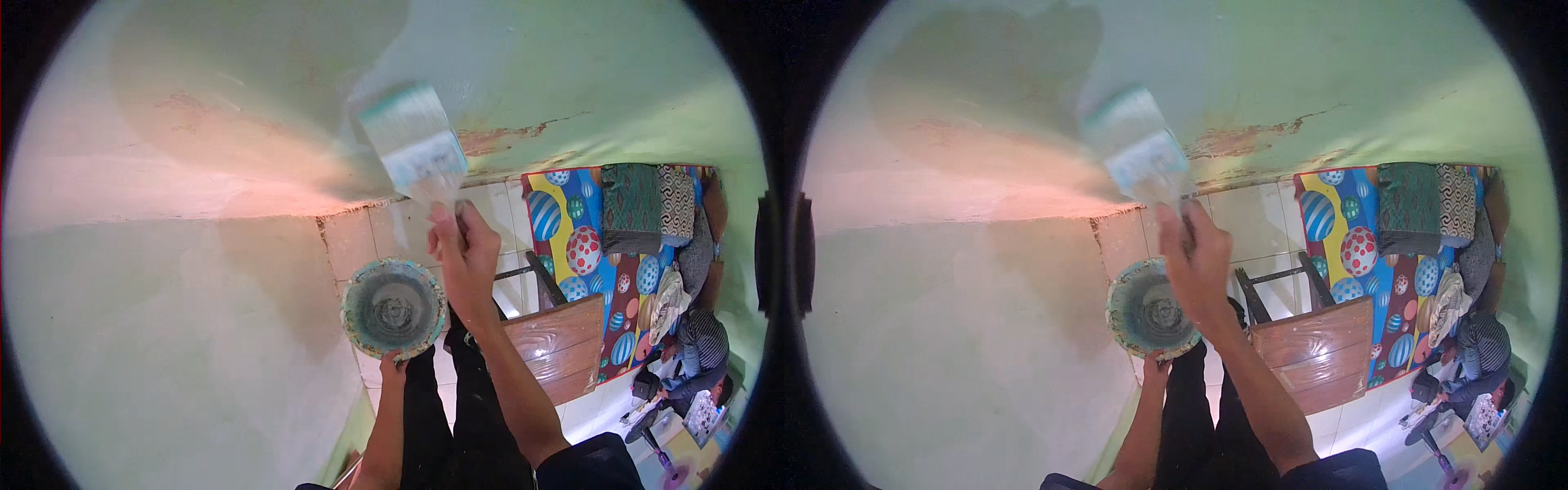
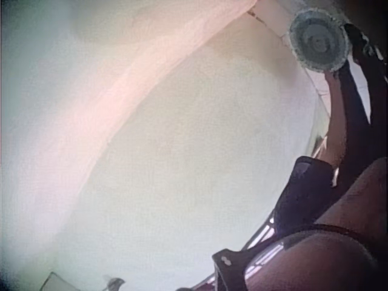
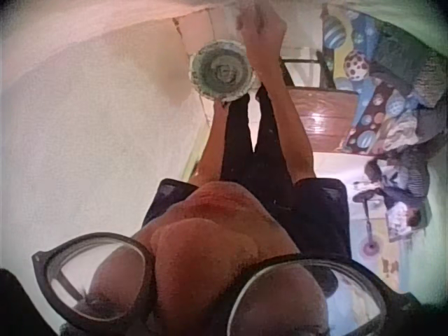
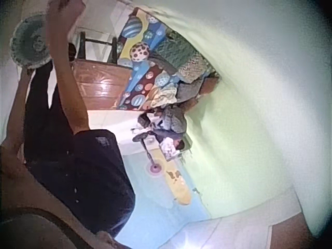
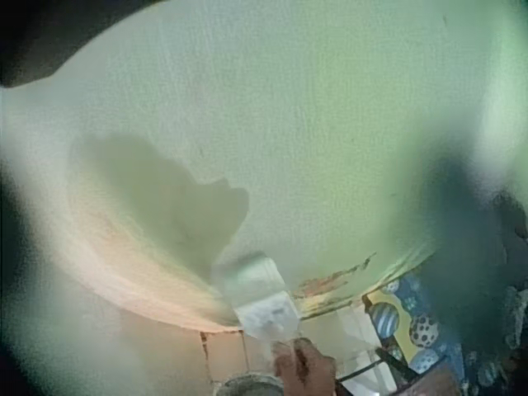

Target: Painting a room wall using a brush and a bucket of paint.

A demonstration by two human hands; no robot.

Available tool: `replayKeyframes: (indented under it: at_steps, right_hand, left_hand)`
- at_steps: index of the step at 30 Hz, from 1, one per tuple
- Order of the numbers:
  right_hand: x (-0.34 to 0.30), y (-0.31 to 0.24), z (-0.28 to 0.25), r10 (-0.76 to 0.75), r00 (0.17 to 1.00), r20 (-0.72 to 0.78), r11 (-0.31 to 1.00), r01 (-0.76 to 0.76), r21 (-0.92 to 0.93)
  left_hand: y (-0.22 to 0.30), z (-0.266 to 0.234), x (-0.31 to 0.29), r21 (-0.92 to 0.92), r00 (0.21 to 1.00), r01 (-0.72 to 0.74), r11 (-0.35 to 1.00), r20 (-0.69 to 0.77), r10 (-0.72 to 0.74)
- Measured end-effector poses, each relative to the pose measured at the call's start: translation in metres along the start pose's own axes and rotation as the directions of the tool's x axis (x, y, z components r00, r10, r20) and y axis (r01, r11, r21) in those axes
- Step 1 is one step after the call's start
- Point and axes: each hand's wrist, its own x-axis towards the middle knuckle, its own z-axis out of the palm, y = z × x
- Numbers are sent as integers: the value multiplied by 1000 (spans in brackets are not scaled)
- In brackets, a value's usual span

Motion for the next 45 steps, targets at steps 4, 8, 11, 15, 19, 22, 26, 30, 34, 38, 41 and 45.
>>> replayKeyframes:
  at_steps: [4, 8, 11, 15, 19, 22, 26, 30, 34, 38, 41, 45]
  right_hand:
    - [17, -24, 43, -70, 993, 92, 995, 63, 74]
    - [23, 86, 20, -113, 994, -4, 949, 106, -298]
    - [4, 148, 1, 271, 961, 48, 928, -248, -279]
    - [-19, 175, -11, 328, 944, -43, 887, -324, -329]
    - [-13, 149, -8, 90, 990, -105, 977, -108, -182]
    - [6, 85, 2, -105, 992, -71, 982, 93, -162]
    - [26, 17, 41, -327, 943, -54, 933, 313, -178]
    - [72, 73, 49, -324, 946, -34, 934, 313, -172]
    - [66, 195, 36, -30, 995, -96, 914, -12, -406]
    - [53, 279, -14, 371, 904, -212, 788, -428, -443]
    - [40, 274, -15, 238, 946, -220, 829, -316, -462]
    - [44, 243, -11, 36, 977, -208, 877, -131, -463]
  left_hand:
    - [17, -19, 4, -108, 997, 24, 994, -66, -31]
    - [9, 5, -10, -314, 983, 162, 935, -25, -179]
    - [-5, -14, -9, 35, 981, -179, 983, 83, 175]
    - [-2, -26, 10, -26, 986, -158, 987, 52, 159]
    - [3, -17, 15, -270, 993, 102, 957, -32, -115]
    - [8, -8, 6, -150, 990, 89, 985, -93, -104]
    - [12, -19, -1, -141, 994, 48, 989, -90, -61]
    - [9, -14, -5, -198, 993, 70, 978, -84, -88]
    - [7, -27, -3, -68, 996, -37, 997, -84, 31]
    - [3, -5, -7, -196, 987, 41, 980, -145, -70]
    - [14, -13, -7, -193, 983, 69, 979, -155, -100]
    - [19, -2, -16, -192, 987, 74, 979, -126, -100]
